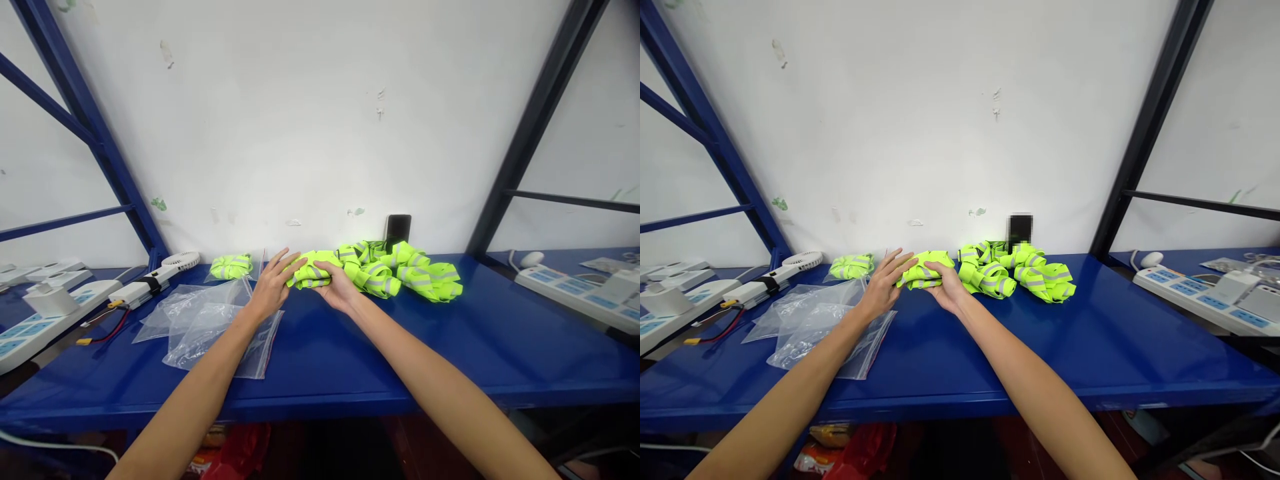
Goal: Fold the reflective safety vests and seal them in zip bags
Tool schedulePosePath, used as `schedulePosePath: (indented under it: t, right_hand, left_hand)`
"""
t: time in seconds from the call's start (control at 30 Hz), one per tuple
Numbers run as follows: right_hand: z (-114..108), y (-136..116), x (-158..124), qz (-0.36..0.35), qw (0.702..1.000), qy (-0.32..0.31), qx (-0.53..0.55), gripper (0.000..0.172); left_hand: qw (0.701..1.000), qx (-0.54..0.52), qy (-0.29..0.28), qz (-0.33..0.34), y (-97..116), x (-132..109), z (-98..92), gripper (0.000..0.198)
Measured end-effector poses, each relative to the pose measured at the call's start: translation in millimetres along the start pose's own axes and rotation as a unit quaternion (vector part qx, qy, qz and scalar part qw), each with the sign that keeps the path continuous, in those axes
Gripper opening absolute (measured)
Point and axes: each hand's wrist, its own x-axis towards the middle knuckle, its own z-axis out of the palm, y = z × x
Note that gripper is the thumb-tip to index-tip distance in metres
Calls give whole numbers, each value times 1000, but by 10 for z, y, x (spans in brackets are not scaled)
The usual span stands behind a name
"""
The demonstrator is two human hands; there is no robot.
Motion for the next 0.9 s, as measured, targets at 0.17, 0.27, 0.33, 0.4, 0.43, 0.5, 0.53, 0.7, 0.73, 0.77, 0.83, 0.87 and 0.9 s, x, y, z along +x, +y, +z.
schedulePosePath:
  t: [0.17,0.27,0.33,0.4,0.43,0.5,0.53,0.7,0.73,0.77,0.83,0.87,0.9]
  right_hand:
    - [-115,58,52,-33,994,74,-69,15]
    - [-180,93,63,-68,986,84,-128,23]
    - [-209,118,70,-84,977,95,-171,28]
    - [-217,144,79,-96,968,111,-202,30]
    - [-214,157,82,-102,966,113,-209,31]
    - [-199,178,87,-105,967,100,-209,35]
    - [-189,185,88,-101,969,89,-207,37]
    - [-176,151,80,-111,974,81,-182,46]
    - [-177,134,73,-122,974,87,-173,48]
    - [-176,118,64,-132,974,90,-161,49]
    - [-158,97,37,-148,976,88,-132,51]
    - [-140,95,23,-152,978,83,-118,52]
    - [-119,101,9,-155,979,77,-106,52]
  left_hand:
    - [984,-6,-147,-99,51,-7,-232,68]
    - [962,-17,-211,-171,171,-93,-509,73]
    - [946,-12,-271,-178,261,-204,-726,80]
    - [930,-22,-333,-150,322,-330,-907,101]
    - [922,-28,-359,-142,333,-388,-967,110]
    - [904,-40,-403,-137,311,-471,-1004,119]
    - [896,-46,-419,-137,282,-490,-983,121]
    - [918,-79,-367,-127,63,-347,-692,100]
    - [935,-82,-320,-127,20,-294,-634,90]
    - [952,-84,-267,-126,-21,-245,-582,82]
    - [976,-84,-165,-117,-96,-170,-496,72]
    - [982,-82,-128,-111,-130,-148,-461,68]
    - [986,-78,-98,-108,-163,-137,-433,65]
